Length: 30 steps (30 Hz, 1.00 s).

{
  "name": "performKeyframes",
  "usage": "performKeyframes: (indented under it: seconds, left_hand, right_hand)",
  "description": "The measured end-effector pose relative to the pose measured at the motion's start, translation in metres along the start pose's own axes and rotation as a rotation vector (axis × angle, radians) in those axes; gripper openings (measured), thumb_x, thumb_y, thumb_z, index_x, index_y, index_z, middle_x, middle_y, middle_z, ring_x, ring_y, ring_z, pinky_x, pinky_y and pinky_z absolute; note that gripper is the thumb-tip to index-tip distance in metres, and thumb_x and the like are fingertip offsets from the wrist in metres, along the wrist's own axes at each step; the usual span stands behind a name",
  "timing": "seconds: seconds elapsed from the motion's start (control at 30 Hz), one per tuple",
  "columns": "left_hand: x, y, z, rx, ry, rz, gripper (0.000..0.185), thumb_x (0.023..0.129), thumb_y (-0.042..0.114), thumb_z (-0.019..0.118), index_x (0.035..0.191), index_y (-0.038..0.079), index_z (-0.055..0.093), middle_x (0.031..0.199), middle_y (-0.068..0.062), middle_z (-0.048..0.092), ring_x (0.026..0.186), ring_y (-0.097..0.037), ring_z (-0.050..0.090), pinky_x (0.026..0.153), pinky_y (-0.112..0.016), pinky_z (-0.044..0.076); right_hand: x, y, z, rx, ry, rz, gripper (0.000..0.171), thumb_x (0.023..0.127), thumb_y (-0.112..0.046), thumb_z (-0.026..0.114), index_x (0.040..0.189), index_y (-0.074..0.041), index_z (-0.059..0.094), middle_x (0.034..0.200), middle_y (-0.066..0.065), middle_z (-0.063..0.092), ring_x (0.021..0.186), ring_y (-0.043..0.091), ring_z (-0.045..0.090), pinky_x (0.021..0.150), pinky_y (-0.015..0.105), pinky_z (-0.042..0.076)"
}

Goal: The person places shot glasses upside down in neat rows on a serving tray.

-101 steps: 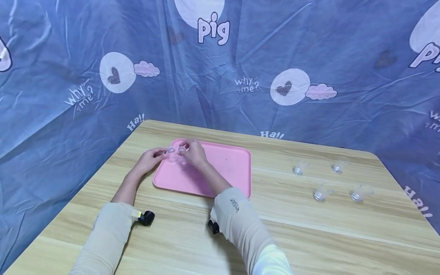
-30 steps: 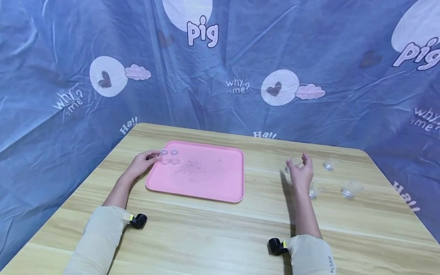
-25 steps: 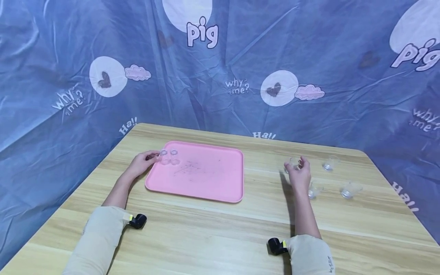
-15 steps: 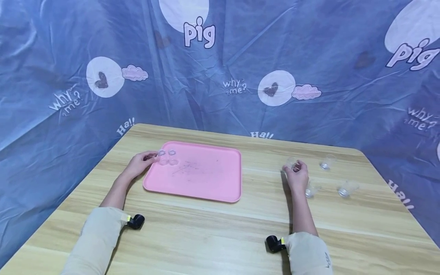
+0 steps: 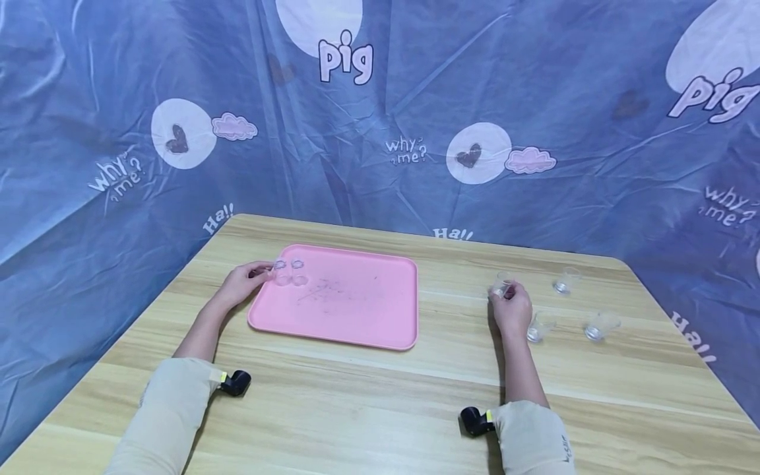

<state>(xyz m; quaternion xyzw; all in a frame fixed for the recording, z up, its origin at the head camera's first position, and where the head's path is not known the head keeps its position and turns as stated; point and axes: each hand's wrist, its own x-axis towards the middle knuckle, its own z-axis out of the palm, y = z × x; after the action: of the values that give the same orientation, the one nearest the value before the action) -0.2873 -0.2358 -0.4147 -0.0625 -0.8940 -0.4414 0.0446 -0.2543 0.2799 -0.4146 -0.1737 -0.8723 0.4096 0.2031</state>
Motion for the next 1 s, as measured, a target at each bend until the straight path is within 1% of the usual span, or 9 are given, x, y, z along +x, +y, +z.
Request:
performKeyframes:
  seconds: [0.1,0.23,0.4,0.53,0.73,0.87,1.0]
  left_hand:
    - [0.0009,-0.0005,-0.0002,0.004,-0.002,0.003,0.034,0.092,0.011,0.052,0.123,-0.004,0.054,0.104,-0.022,0.059,0.098,-0.033,0.053,0.090,-0.045,0.039]
    - [0.0019,-0.0008,-0.0012,0.007,-0.004,0.002,0.034,0.093,0.012,0.052,0.123,-0.003,0.054,0.105,-0.022,0.059,0.099,-0.034,0.052,0.091,-0.045,0.038]
    - [0.0016,-0.0008,-0.0029,0.006,-0.001,-0.003,0.034,0.093,0.012,0.052,0.123,-0.003,0.054,0.105,-0.021,0.059,0.100,-0.034,0.052,0.092,-0.045,0.038]
    - [0.0015,-0.0018,-0.0030,0.005,0.001,-0.002,0.034,0.093,0.012,0.053,0.123,-0.003,0.054,0.106,-0.022,0.059,0.100,-0.034,0.052,0.092,-0.045,0.038]
    - [0.0000,-0.0004,-0.0026,0.007,0.008,-0.010,0.033,0.092,0.011,0.053,0.123,-0.003,0.055,0.105,-0.022,0.059,0.099,-0.033,0.053,0.091,-0.044,0.038]
    - [-0.0002,0.0002,-0.0014,0.009,0.002,-0.014,0.034,0.092,0.012,0.053,0.123,-0.002,0.055,0.105,-0.021,0.059,0.099,-0.033,0.053,0.091,-0.045,0.038]
    - [0.0000,-0.0006,0.0003,0.011,-0.003,-0.008,0.034,0.092,0.012,0.053,0.123,-0.002,0.055,0.105,-0.021,0.059,0.099,-0.033,0.053,0.091,-0.045,0.038]
  right_hand:
    - [0.0002,0.0007,0.0009,-0.027,0.013,-0.031,0.041,0.082,-0.009,0.059,0.118,0.009,0.049,0.102,0.026,0.054,0.095,0.038,0.049,0.086,0.045,0.037]
    - [0.0008,0.0005,0.0022,-0.044,0.026,-0.053,0.038,0.082,-0.008,0.060,0.115,0.009,0.051,0.098,0.026,0.054,0.091,0.038,0.050,0.084,0.046,0.037]
    - [0.0011,-0.0004,0.0035,-0.066,0.034,-0.081,0.033,0.081,-0.009,0.062,0.107,0.009,0.053,0.092,0.025,0.053,0.088,0.039,0.049,0.080,0.047,0.037]
    - [0.0015,-0.0005,0.0045,-0.076,0.037,-0.085,0.031,0.080,-0.009,0.064,0.104,0.009,0.054,0.089,0.025,0.053,0.085,0.039,0.049,0.079,0.047,0.037]
    - [0.0023,-0.0009,0.0052,-0.066,0.026,-0.074,0.034,0.080,-0.011,0.065,0.106,0.009,0.054,0.093,0.026,0.056,0.087,0.038,0.052,0.081,0.046,0.039]
    - [0.0010,-0.0022,0.0048,-0.064,0.014,-0.069,0.035,0.080,-0.011,0.066,0.107,0.008,0.055,0.096,0.025,0.057,0.089,0.036,0.053,0.080,0.043,0.040]
    - [-0.0028,-0.0065,0.0039,-0.057,-0.012,-0.086,0.034,0.080,-0.009,0.065,0.108,0.007,0.056,0.096,0.024,0.059,0.086,0.033,0.055,0.073,0.035,0.042]
